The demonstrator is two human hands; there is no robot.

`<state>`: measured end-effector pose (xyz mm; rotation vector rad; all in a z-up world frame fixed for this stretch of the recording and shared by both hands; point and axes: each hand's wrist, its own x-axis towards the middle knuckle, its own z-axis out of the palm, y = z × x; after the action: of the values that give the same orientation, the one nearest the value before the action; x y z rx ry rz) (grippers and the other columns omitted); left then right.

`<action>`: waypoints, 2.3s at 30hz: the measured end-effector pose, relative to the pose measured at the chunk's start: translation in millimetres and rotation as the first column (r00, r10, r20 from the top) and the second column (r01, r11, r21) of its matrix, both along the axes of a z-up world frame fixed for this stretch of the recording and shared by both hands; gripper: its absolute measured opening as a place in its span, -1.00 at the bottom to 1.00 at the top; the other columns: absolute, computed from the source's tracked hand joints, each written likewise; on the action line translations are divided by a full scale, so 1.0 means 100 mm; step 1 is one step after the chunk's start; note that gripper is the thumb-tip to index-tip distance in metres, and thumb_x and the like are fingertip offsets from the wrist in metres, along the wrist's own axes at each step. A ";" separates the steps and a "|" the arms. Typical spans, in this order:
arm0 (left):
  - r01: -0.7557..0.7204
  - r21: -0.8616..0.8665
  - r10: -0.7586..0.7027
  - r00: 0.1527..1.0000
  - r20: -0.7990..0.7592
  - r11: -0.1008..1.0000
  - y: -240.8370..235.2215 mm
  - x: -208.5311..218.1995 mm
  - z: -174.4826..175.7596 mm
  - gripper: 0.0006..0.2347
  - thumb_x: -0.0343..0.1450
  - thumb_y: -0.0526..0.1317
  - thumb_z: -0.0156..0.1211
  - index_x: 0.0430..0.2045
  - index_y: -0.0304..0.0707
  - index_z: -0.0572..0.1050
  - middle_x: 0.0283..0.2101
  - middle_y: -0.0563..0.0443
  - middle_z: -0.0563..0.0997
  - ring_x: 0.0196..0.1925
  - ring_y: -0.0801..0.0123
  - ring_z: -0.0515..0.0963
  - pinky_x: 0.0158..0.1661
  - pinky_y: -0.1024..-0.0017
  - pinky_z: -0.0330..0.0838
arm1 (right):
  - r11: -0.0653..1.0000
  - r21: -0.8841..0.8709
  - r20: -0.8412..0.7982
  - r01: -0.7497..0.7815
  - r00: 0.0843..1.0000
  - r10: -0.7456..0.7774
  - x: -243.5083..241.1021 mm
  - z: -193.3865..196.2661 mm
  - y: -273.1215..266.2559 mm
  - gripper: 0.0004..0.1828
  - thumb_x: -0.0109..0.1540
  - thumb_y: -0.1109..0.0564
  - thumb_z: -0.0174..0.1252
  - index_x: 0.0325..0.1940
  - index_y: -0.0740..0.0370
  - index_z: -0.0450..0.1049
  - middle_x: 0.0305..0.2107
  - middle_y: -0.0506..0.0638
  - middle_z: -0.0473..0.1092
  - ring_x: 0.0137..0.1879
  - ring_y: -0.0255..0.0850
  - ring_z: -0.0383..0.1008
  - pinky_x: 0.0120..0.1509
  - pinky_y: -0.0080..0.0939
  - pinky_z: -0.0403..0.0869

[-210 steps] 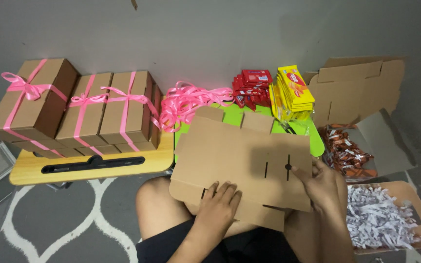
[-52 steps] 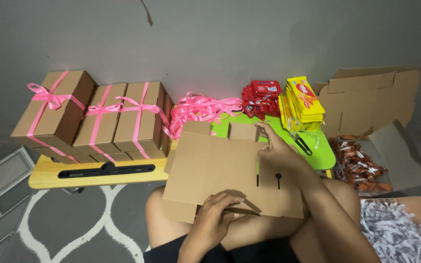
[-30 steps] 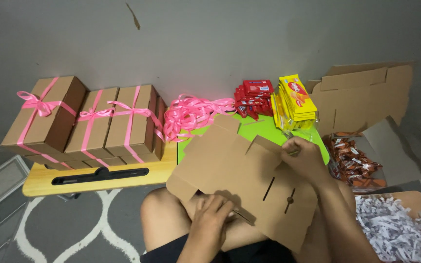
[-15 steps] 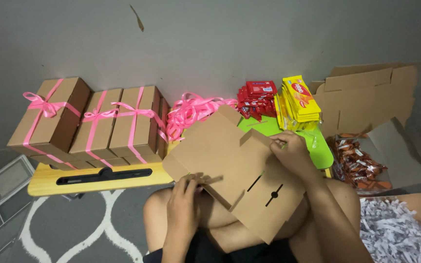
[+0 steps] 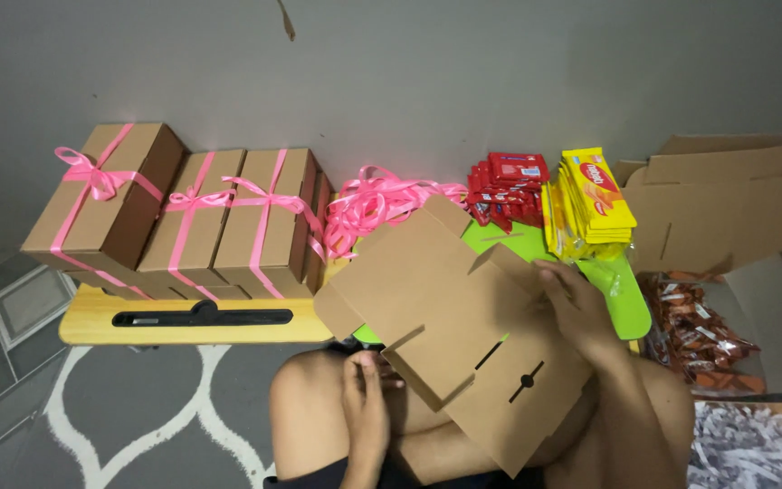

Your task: The person folds a flat cardboard sheet into a small box, tucks the flaps to form the sides, and places the assembled box on a green tray. They then reach for shredded paper from a nearby container.

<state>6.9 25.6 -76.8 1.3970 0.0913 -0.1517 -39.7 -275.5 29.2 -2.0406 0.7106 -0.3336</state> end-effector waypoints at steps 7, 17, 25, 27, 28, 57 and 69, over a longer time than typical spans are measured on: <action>0.067 -0.155 -0.071 0.997 -0.023 0.986 -0.03 0.09 -0.04 -0.59 0.43 -0.01 0.08 -0.01 -0.39 0.50 0.07 -0.12 0.58 -0.22 0.39 0.60 -0.30 0.46 0.64 | 0.998 0.051 -0.025 0.047 0.999 -0.045 -0.10 -0.12 -0.09 -0.51 0.25 -0.04 0.20 0.27 0.05 0.53 0.03 -0.05 0.54 0.04 -0.24 0.59 0.16 -0.29 0.43; 0.200 -0.260 -0.184 0.979 0.082 0.945 -0.02 0.07 -0.23 -0.44 0.35 -0.37 0.34 0.26 -0.27 0.25 -0.18 -0.01 0.49 -0.17 0.47 0.54 -0.14 0.52 0.52 | 0.997 0.047 -0.023 0.066 0.998 -0.065 -0.07 -0.02 0.04 -0.41 0.06 0.01 0.42 0.20 0.02 0.58 -0.06 -0.08 0.53 -0.05 -0.31 0.56 0.13 -0.32 0.53; 0.181 -0.250 -0.196 0.980 -0.036 0.951 0.00 0.04 -0.08 -0.78 0.34 -0.42 0.44 -0.30 -0.24 0.45 -0.31 0.09 0.51 -0.40 0.64 0.43 -0.25 0.66 0.37 | 0.999 -0.027 0.035 0.024 0.999 -0.023 -0.05 -0.10 0.09 -0.45 0.09 0.01 0.41 0.18 0.03 0.59 0.04 -0.10 0.52 0.12 -0.35 0.49 0.15 -0.34 0.52; 0.177 -0.057 -0.172 0.982 0.077 0.983 -0.01 0.06 0.10 -0.81 0.28 -0.34 0.51 -0.57 -0.19 0.51 -0.56 0.17 0.47 -0.52 0.62 0.40 -0.41 0.59 0.32 | 0.998 0.028 0.044 0.062 0.997 -0.063 -0.03 -0.11 0.13 -0.46 0.10 0.03 0.40 0.18 0.04 0.59 0.09 -0.09 0.49 0.12 -0.37 0.47 0.14 -0.33 0.56; 0.177 -0.058 -0.172 0.982 0.077 0.983 0.00 0.05 0.14 -0.81 0.28 -0.34 0.51 -0.57 -0.19 0.51 -0.56 0.17 0.47 -0.52 0.62 0.40 -0.41 0.59 0.32 | 0.998 0.028 0.044 0.062 0.997 -0.063 -0.02 -0.04 0.18 -0.46 0.10 0.03 0.40 0.18 0.04 0.59 0.09 -0.09 0.49 0.12 -0.37 0.47 0.14 -0.33 0.56; 0.115 -0.132 -0.120 0.992 -0.026 0.984 0.03 -0.14 0.28 -0.78 0.37 -0.25 0.33 -0.15 -0.34 0.63 -0.26 0.03 0.66 -0.26 0.49 0.60 -0.19 0.50 0.54 | 0.827 -0.362 0.261 0.430 0.899 -0.353 -0.64 -0.12 0.29 -0.65 0.31 -0.04 0.25 0.11 0.15 0.60 -0.16 0.05 0.47 -0.10 -0.11 0.49 -0.03 -0.10 0.47; -0.009 -0.292 -0.131 0.881 -0.454 0.956 0.07 -0.52 -0.09 -0.72 0.42 -0.10 0.22 -0.26 -0.43 0.59 -0.28 -0.35 0.68 -0.32 0.06 0.73 -0.55 0.35 0.51 | 0.882 0.260 0.041 0.393 0.908 -0.416 -1.17 -0.40 0.56 -0.02 0.02 0.28 0.32 0.53 0.14 0.19 0.12 0.13 0.48 -0.03 -0.12 0.56 -0.03 -0.19 0.52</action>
<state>-45.1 33.1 -86.0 1.0472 0.4143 -0.5386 -156.4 -219.7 -10.3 -1.6199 1.0667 -0.5509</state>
